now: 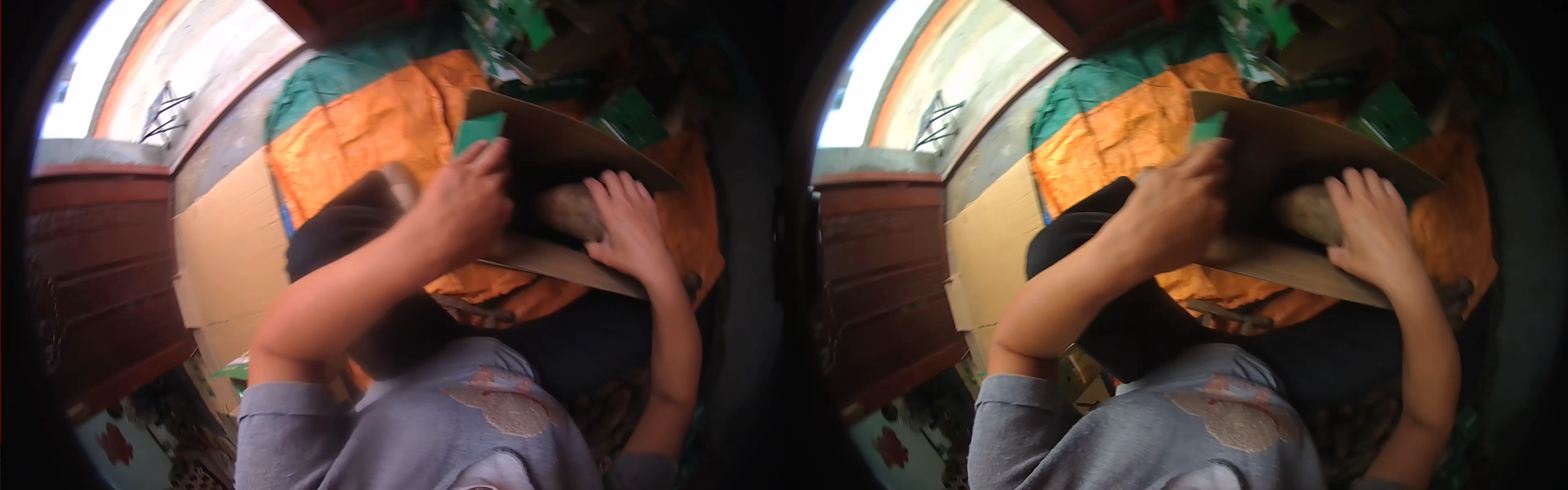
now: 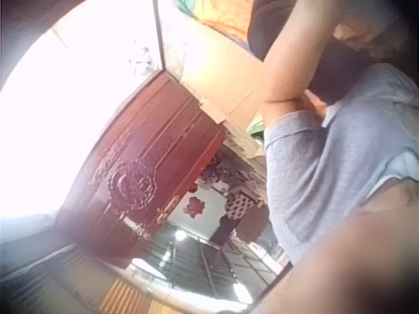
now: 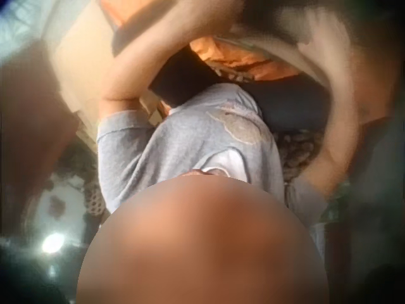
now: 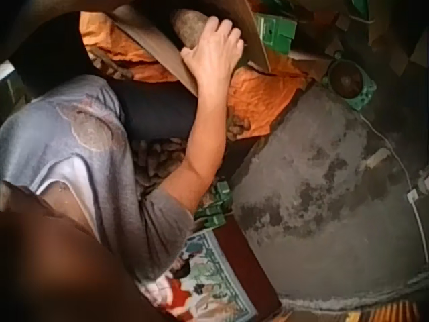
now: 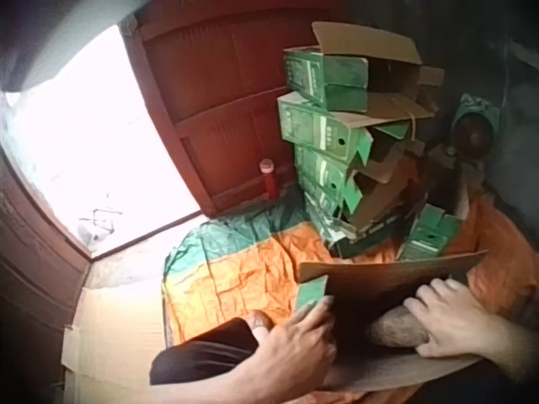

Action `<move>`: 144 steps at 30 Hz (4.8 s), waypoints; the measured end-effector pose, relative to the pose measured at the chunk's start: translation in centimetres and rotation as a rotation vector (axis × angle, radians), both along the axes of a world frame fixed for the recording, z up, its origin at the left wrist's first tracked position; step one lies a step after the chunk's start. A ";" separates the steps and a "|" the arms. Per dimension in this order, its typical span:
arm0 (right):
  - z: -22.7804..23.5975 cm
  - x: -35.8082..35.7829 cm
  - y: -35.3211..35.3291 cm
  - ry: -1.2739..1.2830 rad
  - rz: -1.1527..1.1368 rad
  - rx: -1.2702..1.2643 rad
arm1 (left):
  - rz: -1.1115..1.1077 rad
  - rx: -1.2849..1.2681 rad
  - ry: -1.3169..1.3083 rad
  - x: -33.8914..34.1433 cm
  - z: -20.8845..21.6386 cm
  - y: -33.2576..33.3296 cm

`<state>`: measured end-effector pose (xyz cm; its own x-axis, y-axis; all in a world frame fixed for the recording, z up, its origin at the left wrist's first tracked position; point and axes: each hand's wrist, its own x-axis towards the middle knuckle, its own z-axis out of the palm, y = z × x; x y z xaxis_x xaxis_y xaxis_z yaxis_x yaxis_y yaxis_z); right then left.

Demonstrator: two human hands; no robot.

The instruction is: Weigh and pack sweet potatoes into boxes for shipping.

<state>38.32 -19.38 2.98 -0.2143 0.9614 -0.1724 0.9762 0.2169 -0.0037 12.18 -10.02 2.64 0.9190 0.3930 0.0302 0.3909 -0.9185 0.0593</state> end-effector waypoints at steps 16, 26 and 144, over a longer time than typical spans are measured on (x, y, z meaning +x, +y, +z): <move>-5.3 0.5 2.5 -0.030 -0.037 -0.190 | 0.006 -0.134 0.005 0.4 -0.1 0.0; 3.7 6.6 -8.0 0.790 -0.624 0.596 | 0.012 -0.106 0.001 0.5 -0.2 0.0; -44.7 8.9 -83.9 0.420 -1.993 -0.479 | 0.729 -0.873 -0.206 -12.6 -6.1 3.4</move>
